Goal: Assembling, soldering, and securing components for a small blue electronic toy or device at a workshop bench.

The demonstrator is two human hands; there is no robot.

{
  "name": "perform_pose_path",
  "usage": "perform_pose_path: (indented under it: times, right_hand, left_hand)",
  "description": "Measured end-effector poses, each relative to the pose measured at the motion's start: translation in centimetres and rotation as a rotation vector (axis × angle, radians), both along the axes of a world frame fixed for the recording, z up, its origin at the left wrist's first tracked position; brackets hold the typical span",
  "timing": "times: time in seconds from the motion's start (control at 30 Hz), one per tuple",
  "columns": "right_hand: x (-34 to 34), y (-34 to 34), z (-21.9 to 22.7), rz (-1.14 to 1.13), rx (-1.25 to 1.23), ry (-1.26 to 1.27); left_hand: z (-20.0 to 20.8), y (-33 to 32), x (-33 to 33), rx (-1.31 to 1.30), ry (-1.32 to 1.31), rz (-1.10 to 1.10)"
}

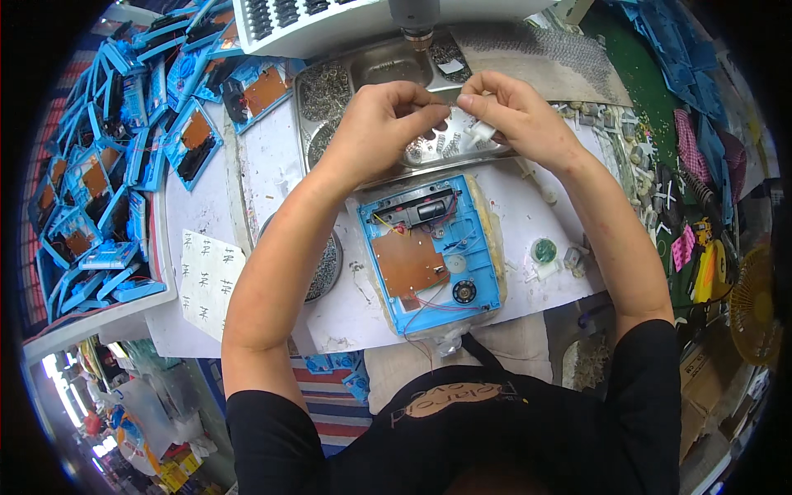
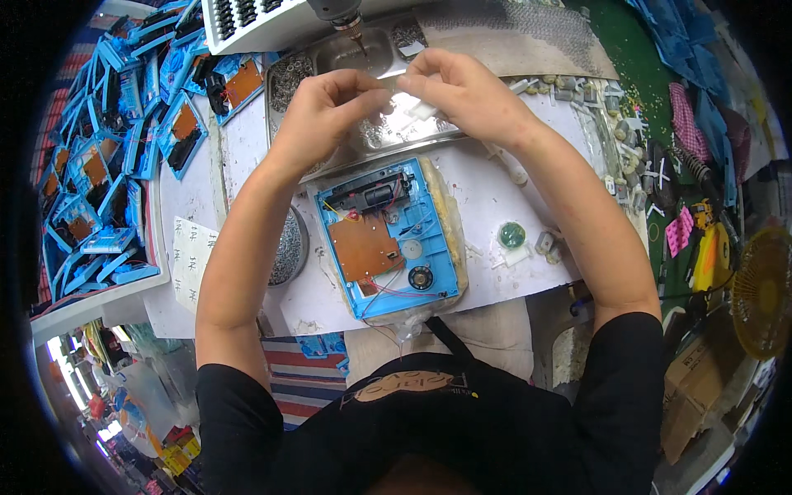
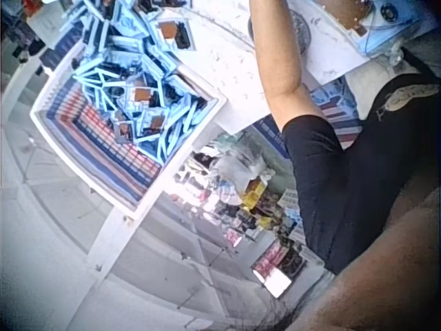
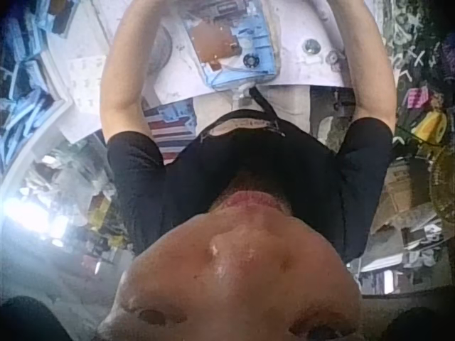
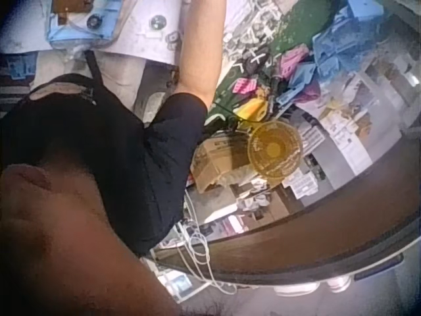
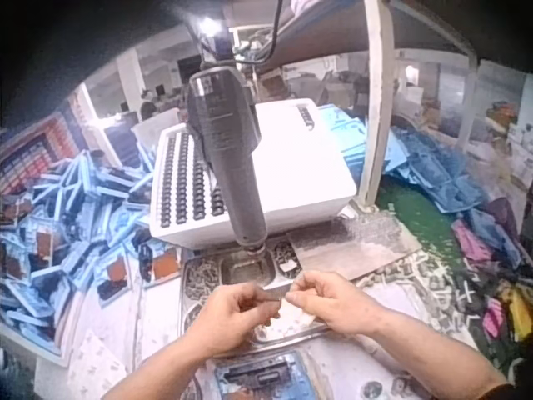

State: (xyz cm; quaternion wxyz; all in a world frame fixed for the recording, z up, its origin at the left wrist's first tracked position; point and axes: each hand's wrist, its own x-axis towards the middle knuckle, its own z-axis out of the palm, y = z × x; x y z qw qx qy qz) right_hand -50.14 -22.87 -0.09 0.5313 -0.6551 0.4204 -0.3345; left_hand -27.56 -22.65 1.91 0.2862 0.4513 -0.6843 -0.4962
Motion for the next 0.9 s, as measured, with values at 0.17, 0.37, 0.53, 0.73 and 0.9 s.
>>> perform_pose_path:
  times: [0.17,0.37,0.53,0.73,0.9]
  right_hand:
    - [0.4,0.8,-0.4,-0.127,-0.881,0.439]
    - [1.0,0.7,-1.8,-0.174,-1.108,0.414]
    - [0.4,0.3,-1.6,-0.122,-0.982,0.538]
    - [0.1,0.4,1.1,-0.043,0.092,-0.018]
    - [0.5,-0.2,1.6,-0.043,0.411,-0.046]
  left_hand:
    - [-0.3,-0.5,0.1,0.597,0.384,0.025]
    - [-2.0,-1.8,1.2,0.953,0.611,-0.148]
    - [-1.6,-1.1,0.4,0.742,0.458,-0.068]
    - [-0.5,0.0,-0.5,0.377,0.273,0.036]
    - [-1.0,-0.2,-0.4,0.051,0.071,-0.122]
